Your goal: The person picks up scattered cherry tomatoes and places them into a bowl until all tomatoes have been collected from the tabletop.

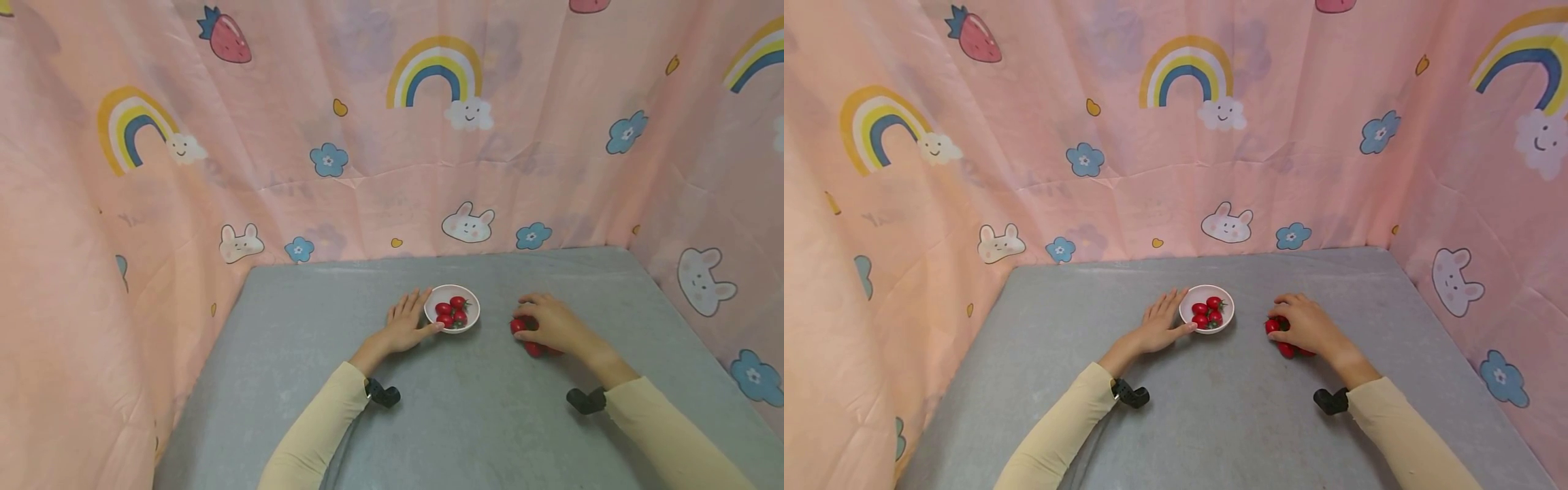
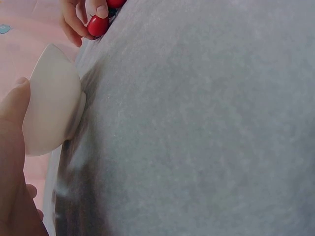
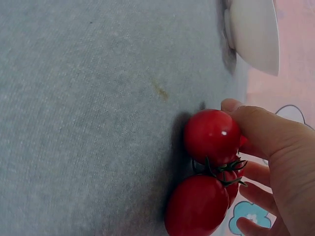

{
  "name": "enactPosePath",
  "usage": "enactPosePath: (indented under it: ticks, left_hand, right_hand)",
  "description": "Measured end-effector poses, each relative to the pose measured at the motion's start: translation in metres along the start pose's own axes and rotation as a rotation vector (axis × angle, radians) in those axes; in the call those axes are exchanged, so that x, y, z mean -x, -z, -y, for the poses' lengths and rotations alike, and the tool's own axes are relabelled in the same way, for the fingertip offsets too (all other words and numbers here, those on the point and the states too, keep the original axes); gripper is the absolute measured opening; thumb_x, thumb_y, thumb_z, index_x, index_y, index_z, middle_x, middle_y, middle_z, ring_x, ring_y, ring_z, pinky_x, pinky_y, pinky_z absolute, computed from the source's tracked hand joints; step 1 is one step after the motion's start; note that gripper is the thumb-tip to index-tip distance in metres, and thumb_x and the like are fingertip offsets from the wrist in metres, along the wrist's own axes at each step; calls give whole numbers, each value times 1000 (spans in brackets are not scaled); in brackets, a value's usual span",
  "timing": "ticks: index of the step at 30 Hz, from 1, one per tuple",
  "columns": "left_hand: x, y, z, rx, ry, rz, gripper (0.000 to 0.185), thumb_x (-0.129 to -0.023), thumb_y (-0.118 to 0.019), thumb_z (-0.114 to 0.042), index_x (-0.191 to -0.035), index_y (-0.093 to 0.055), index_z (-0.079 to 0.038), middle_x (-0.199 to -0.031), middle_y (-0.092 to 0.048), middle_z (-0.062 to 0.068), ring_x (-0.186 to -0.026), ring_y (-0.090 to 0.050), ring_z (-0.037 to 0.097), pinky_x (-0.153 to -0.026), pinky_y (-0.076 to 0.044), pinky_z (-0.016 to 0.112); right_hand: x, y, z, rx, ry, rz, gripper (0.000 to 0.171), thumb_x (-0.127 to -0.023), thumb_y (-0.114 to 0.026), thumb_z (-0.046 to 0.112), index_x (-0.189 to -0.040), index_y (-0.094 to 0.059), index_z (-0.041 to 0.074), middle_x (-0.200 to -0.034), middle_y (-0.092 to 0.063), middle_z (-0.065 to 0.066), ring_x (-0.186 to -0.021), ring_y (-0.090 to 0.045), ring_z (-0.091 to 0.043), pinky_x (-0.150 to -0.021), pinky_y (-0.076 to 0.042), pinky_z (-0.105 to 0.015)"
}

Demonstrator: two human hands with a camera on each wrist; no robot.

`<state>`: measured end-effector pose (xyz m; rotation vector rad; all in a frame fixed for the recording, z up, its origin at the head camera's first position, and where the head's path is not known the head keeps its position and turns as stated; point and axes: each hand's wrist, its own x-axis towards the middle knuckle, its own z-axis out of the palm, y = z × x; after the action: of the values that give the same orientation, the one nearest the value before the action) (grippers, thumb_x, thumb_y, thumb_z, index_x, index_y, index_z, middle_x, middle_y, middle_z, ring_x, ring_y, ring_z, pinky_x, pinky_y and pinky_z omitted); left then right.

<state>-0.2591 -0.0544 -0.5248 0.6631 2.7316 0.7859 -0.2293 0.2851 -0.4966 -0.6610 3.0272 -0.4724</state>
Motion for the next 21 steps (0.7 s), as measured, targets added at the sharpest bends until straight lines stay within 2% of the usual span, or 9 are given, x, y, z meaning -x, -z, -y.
enactPosePath:
  ticks: [8,21]
  left_hand:
    - [0,-1,1,-6,1,4,85,-95,-43,-68,-160,-3,-31,-169,-5,9,-156,-5,36,-121,-8,62]
    - [-1,0,1,-1,2,9,84,-95,-43,-67,-160,-1,-33,-169,-5,9,-156,-4,35,-121,-7,62]
  right_hand:
    - [-3,-1,3,-13,-27,7,42,-80,-82,35,-114,-73,11,-135,-58,-21,-125,-49,-43,-102,-40,-67]
    - [-10,3,4,-23,-38,21,42,-79,-82,35,-113,-73,10,-135,-57,-21,-125,-49,-44,-99,-43,-67]
